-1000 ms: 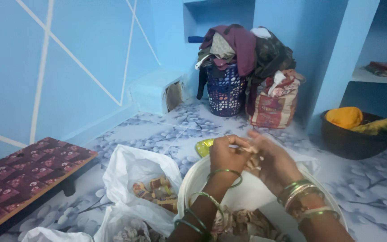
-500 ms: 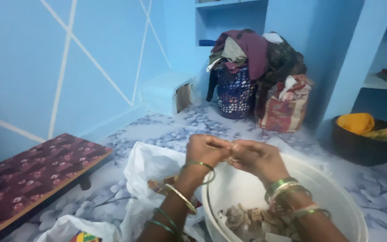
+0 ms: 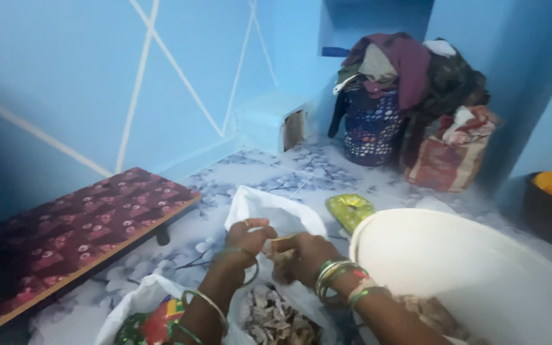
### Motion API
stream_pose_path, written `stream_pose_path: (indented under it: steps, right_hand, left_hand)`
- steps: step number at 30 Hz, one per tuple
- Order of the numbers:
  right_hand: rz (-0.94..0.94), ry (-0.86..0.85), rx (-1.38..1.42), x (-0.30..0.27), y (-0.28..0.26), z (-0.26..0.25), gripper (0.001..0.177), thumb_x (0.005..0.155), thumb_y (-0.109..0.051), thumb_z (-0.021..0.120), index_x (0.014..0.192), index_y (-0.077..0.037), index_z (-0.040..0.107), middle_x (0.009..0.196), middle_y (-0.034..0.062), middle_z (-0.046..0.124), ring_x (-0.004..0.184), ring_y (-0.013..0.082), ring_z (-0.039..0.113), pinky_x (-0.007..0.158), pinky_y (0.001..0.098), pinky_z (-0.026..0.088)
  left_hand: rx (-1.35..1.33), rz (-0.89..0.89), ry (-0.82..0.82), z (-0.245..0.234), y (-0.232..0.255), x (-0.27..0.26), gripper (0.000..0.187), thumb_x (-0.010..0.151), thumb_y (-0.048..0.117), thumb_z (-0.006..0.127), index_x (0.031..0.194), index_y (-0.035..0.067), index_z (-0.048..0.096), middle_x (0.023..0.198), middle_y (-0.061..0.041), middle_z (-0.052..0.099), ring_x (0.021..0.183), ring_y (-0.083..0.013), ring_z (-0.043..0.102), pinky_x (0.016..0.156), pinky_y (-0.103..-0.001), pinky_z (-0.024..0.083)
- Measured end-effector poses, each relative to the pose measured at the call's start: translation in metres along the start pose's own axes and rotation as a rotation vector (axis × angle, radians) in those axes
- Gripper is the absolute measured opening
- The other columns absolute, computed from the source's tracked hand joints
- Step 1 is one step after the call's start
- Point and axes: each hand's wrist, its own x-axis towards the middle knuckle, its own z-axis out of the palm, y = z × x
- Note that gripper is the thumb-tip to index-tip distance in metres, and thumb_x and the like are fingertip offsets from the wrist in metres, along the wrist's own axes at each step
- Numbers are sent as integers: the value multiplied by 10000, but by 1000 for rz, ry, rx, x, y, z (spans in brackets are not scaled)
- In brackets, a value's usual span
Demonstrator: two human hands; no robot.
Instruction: The person sits on the floor and sorts through a white plastic bag containing cotton and debris. They pick up clumps of cotton, separate the fibers from the debris, and place the cleaned cotton into a white bucket.
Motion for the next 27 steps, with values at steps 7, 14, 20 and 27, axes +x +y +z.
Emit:
stream_pose_path:
  steps: [7, 14, 20, 27]
  right_hand:
    - [6, -17, 79, 12, 11, -19, 499, 728, -279, 895, 1202, -219, 748, 1150, 102, 749, 1045, 228, 721, 938, 355, 549]
    - [13, 52, 196, 13, 95, -93, 334, 774, -159, 789, 1103, -108, 796, 947, 111, 822, 784, 176, 761, 679, 320, 616]
    - [225, -14, 187, -14, 170, -143, 378, 755, -48, 731, 1123, -110, 791, 922, 52, 805, 783, 144, 760, 636, 311, 654]
    - [393, -293, -25, -29, 228, -129, 328, 813, -226, 790, 1119, -110, 811, 874, 85, 780, 688, 135, 709, 604, 313, 609]
  left_hand:
    - [-126, -42, -102, 22, -1, -9, 560, 767, 222, 820, 1253, 16, 635, 958, -154, 739, 842, -241, 704, 700, -347, 554]
    - [-152, 219, -340, 132, 43, -10, 526, 811, 195, 762, 1263, -26, 610, 1019, -137, 760, 902, -201, 731, 793, -311, 571]
    - [-45, 207, -452, 230, 43, -8, 542, 840, 233, 745, 1296, -12, 585, 1043, -151, 757, 908, -192, 720, 802, -302, 553]
    - [349, 143, -569, 292, -5, 17, 563, 814, 353, 763, 1244, 16, 628, 1151, -179, 716, 1051, -269, 709, 904, -374, 560]
